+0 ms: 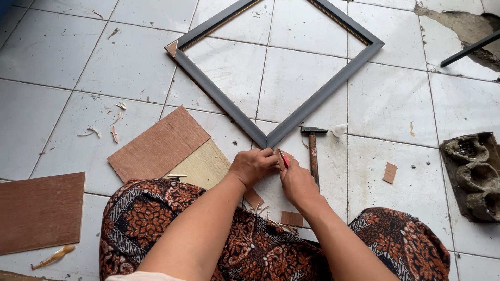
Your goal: Reinforcing the corners of a picture frame by cutting and gluing small wooden triangles.
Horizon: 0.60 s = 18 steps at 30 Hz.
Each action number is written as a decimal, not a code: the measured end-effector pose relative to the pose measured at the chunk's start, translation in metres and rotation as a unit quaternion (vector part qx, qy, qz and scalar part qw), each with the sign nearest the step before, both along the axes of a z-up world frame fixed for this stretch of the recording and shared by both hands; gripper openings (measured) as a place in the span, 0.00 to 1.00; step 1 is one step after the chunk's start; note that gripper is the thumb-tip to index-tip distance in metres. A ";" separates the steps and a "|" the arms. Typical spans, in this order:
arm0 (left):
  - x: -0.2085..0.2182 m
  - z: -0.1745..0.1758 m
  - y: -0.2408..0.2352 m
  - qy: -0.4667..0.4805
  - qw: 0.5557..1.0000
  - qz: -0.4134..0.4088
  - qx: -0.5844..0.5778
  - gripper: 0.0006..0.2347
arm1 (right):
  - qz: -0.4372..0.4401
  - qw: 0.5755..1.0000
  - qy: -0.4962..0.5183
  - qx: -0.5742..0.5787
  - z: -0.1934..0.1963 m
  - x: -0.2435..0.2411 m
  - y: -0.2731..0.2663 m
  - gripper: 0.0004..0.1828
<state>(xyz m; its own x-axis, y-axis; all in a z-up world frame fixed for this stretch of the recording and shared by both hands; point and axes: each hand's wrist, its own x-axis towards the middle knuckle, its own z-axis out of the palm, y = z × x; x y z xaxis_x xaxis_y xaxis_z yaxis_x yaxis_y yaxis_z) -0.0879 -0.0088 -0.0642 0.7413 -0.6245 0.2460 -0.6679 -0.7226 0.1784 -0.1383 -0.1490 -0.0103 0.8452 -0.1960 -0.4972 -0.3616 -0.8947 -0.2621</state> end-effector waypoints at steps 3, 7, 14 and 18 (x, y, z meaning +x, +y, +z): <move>-0.003 0.009 0.000 -0.010 1.000 0.007 0.019 0.09 | 0.004 1.000 0.014 -0.011 0.010 -0.018 0.000 0.14; -0.001 0.001 -0.004 -0.008 1.000 0.007 0.015 0.09 | 0.005 0.999 0.029 -0.020 0.013 -0.043 -0.006 0.15; -0.012 0.032 -0.007 0.025 0.999 0.009 0.041 0.08 | -0.088 0.994 0.026 0.064 0.020 -0.073 -0.018 0.17; -0.013 0.035 -0.009 0.053 0.995 -0.025 0.076 0.06 | -0.225 0.955 -0.059 0.183 0.047 -0.061 -0.013 0.18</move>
<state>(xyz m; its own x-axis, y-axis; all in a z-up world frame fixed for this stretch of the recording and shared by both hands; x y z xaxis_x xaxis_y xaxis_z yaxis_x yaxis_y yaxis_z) -0.1014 -0.0174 -0.0292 0.7245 -0.6859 0.0686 -0.6876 -0.7123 0.1404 -0.1994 -0.1616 0.0368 0.7704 -0.3838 -0.5090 -0.6370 -0.4954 -0.5906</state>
